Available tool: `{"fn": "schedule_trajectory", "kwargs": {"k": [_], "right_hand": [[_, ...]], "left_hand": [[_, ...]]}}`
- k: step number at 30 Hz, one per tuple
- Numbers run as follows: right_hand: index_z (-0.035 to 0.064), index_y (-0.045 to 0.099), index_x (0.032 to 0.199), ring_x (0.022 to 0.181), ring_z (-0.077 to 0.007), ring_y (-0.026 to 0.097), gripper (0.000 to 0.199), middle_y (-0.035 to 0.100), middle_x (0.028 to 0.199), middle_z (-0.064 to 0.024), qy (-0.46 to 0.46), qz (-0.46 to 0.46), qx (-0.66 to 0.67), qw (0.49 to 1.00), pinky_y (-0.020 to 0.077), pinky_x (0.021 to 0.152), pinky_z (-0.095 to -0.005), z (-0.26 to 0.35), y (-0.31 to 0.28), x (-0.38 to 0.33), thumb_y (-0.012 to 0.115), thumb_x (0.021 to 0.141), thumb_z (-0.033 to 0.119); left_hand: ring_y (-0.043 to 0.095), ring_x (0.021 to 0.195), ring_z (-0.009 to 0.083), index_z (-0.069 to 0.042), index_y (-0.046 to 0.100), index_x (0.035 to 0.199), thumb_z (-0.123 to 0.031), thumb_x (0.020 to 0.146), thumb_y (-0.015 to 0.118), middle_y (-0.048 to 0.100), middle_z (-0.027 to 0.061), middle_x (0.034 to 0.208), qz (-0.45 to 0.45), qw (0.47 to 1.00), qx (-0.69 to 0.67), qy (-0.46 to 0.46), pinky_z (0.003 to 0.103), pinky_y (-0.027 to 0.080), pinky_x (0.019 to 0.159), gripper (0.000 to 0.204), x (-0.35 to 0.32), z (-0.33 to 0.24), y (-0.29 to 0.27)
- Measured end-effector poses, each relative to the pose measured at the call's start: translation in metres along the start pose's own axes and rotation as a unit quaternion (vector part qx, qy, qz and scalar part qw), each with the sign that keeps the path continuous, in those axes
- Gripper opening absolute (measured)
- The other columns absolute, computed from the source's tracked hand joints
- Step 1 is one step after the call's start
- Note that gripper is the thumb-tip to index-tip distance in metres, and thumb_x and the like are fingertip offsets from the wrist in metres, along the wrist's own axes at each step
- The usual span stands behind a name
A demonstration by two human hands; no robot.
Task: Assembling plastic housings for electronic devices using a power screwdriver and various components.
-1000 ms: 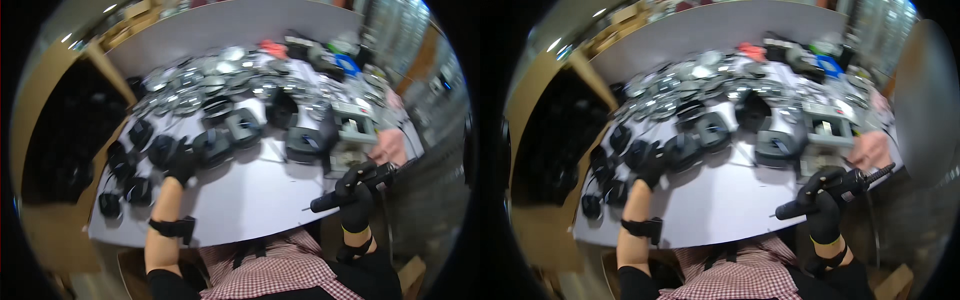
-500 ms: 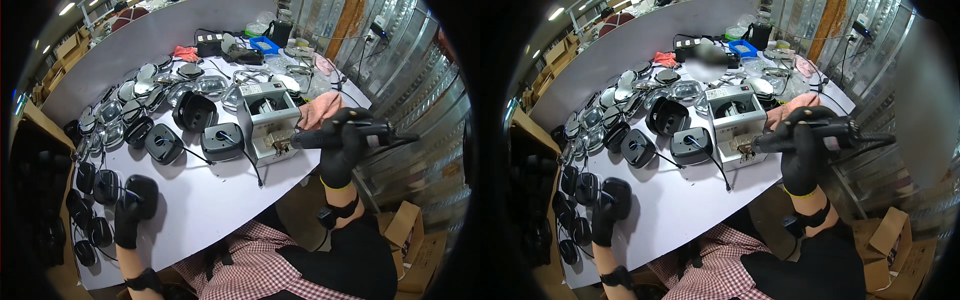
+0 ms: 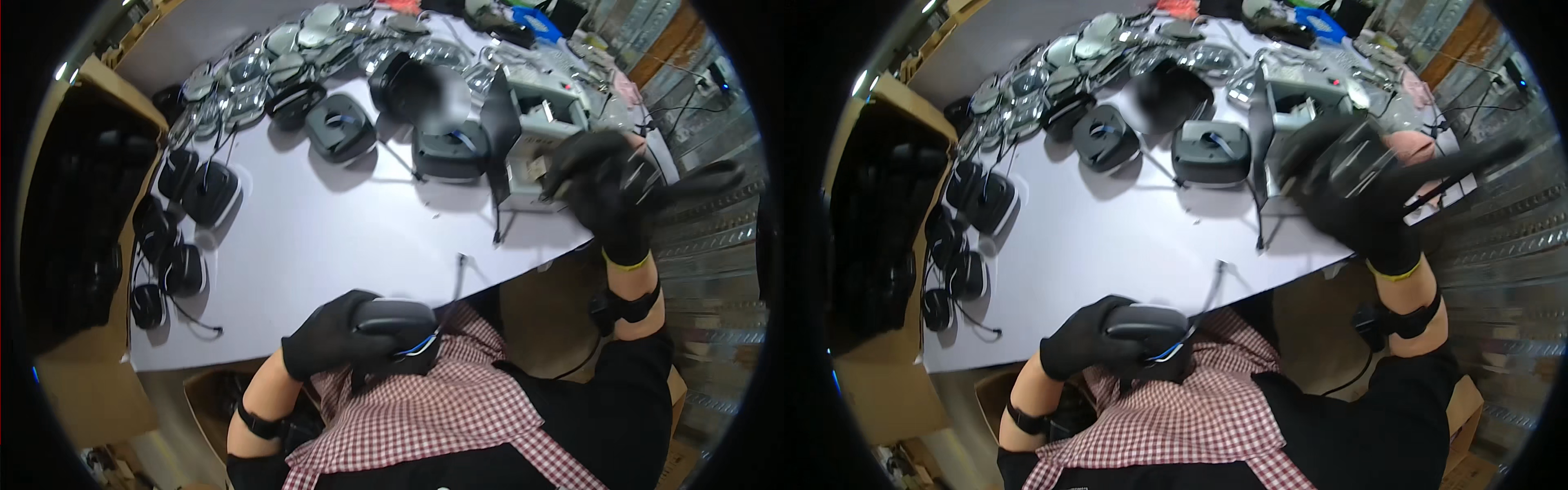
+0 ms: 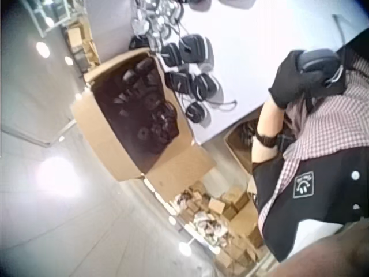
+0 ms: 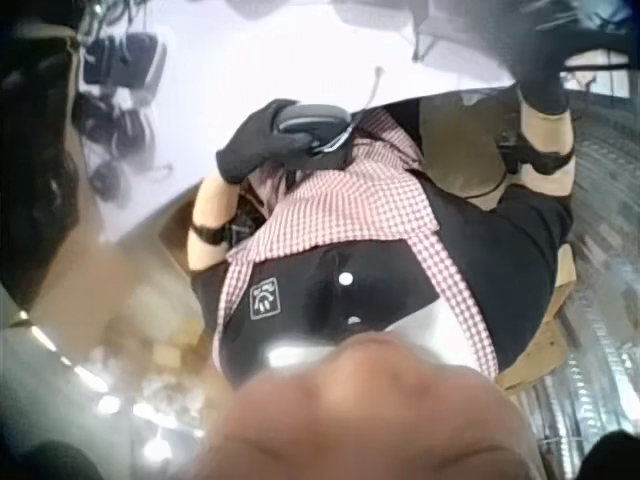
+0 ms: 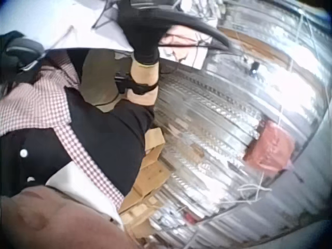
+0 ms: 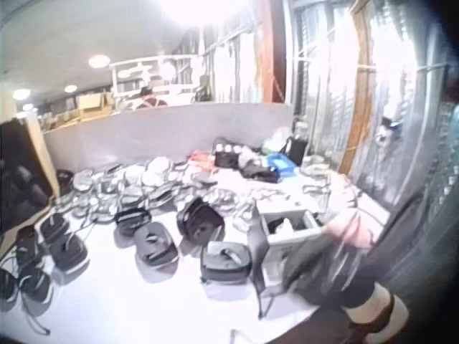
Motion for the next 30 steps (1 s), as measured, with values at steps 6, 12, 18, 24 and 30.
{"fn": "schedule_trajectory", "kwargs": {"k": [6, 12, 18, 24, 30], "right_hand": [[0.0033, 0.054, 0.104, 0.065, -0.0125, 0.061, 0.018, 0.06, 0.087, -0.0053, 0.062, -0.291, 0.026, 0.954, 0.0533, 0.052, -0.0241, 0.009, -0.01, -0.025, 0.054, 0.087, -0.004], [0.0066, 0.047, 0.119, 0.078, -0.0133, 0.051, 0.03, 0.053, 0.091, -0.0069, 0.02, -0.213, 0.167, 0.962, 0.046, 0.069, -0.0278, 0.042, 0.019, -0.026, 0.057, 0.09, 0.007], [0.0015, 0.049, 0.119, 0.063, -0.0094, 0.04, 0.033, 0.043, 0.082, -0.0007, -0.032, -0.138, 0.378, 0.915, 0.0345, 0.065, -0.0299, 0.079, 0.061, -0.035, 0.058, 0.088, 0.012], [0.0011, 0.049, 0.119, 0.065, -0.0089, 0.042, 0.033, 0.044, 0.083, -0.0006, -0.049, -0.107, 0.428, 0.896, 0.0344, 0.066, -0.0296, 0.082, 0.089, -0.027, 0.058, 0.089, 0.013], [0.0035, 0.048, 0.12, 0.065, -0.0085, 0.04, 0.032, 0.043, 0.083, 0.0003, -0.048, -0.163, 0.437, 0.883, 0.0349, 0.065, -0.0293, 0.069, 0.105, -0.02, 0.058, 0.092, 0.016]], "left_hand": [[0.065, 0.1, 0.0264, 0.004, 0.05, 0.127, -0.041, 0.074, 0.079, 0.065, 0.0203, 0.112, 0.041, 0.999, 0.009, -0.017, 0.037, 0.053, 0.085, 0.075, -0.007, 0.021, 0.02], [0.065, 0.101, 0.0252, 0.006, 0.047, 0.129, -0.036, 0.075, 0.078, 0.063, 0.0202, 0.113, 0.069, 0.992, -0.08, 0.067, 0.034, 0.053, 0.086, 0.075, -0.019, 0.031, 0.018], [0.063, 0.106, 0.0255, 0.002, 0.049, 0.127, -0.029, 0.071, 0.081, 0.064, 0.0177, 0.112, 0.003, 1.0, -0.015, 0.01, 0.038, 0.051, 0.091, 0.071, -0.019, 0.01, 0.015], [0.059, 0.111, 0.0227, -0.004, 0.045, 0.135, -0.03, 0.076, 0.078, 0.061, 0.0144, 0.121, -0.022, 0.993, 0.049, 0.103, 0.036, 0.048, 0.096, 0.072, -0.006, 0.02, -0.023], [0.052, 0.121, 0.0269, -0.006, 0.051, 0.134, -0.027, 0.077, 0.076, 0.054, 0.0177, 0.128, -0.22, 0.943, 0.076, 0.236, 0.038, 0.042, 0.103, 0.066, 0.003, 0.027, -0.043]]}}
Point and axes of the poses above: each hand's wrist, its own x-axis towards the middle knuckle, its own y-axis out of the palm, z = x × y, the point moved 2 cm from there along x, towards the middle knuckle
